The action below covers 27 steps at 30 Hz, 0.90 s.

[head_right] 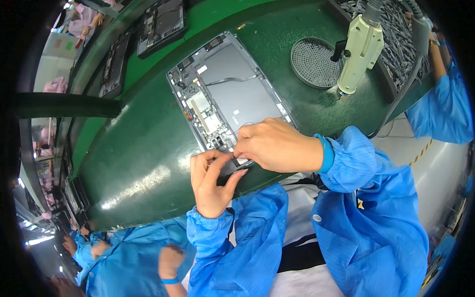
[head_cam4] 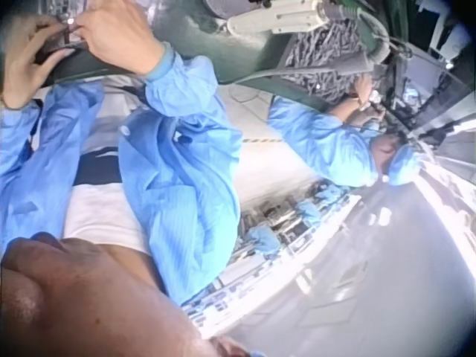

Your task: The person picks up a tablet from a conveyor belt, presses a component into the casing by hand, and drives screws into it using a power screwdriver before returning it to the belt.

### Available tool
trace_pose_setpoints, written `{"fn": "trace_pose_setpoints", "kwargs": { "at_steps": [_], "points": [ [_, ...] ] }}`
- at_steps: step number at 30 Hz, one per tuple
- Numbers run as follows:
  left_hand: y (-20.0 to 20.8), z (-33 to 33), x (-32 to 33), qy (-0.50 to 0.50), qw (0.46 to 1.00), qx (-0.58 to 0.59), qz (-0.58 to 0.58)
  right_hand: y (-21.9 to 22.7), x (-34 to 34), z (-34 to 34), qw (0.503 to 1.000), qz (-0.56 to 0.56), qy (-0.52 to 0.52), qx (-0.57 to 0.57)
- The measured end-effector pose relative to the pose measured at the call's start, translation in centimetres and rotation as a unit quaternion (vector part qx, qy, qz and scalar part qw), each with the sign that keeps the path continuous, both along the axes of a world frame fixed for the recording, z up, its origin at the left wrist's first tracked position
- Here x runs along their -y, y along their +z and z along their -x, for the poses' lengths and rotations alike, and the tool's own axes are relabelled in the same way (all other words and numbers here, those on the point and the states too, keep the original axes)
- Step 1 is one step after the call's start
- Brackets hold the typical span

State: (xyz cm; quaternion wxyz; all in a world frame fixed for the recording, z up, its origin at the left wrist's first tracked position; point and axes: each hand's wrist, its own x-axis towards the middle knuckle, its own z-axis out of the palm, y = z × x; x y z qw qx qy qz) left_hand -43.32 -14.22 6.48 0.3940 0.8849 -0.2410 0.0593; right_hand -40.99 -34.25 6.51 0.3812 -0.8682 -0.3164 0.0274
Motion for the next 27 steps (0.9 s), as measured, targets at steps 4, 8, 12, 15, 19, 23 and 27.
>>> {"fn": "trace_pose_setpoints", "kwargs": {
  "at_steps": [4,8,12,15,19,23,27],
  "points": [
    [-0.7,-0.3,0.4,-0.014,0.998,0.027,-0.049,0.7,1.0,0.1,0.999,0.043,0.012,-0.031],
    [-0.9,0.0,1.0,0.001,0.991,0.079,-0.11,1.4,2.4,0.5,0.982,-0.123,-0.113,0.088],
    [0.0,0.5,0.9,0.009,0.984,0.113,-0.135,-0.3,6.2,1.0,0.784,-0.212,-0.436,0.386],
    [-0.8,0.5,1.1,-0.007,0.985,0.125,-0.114,0.1,8.4,-0.2,0.74,-0.298,-0.471,0.377],
    [-1.6,0.1,1.9,-0.027,0.989,0.113,-0.086,-0.7,14.1,0.6,0.824,-0.371,-0.429,0.01],
    [-1.4,0.6,1.5,0.004,0.988,0.116,-0.098,2.3,11.1,0.0,0.768,-0.478,-0.421,-0.06],
    [-1.8,0.3,0.7,-0.006,0.991,0.106,-0.087,2.9,9.4,-2.1,0.728,-0.575,-0.373,-0.008]
  ]
}}
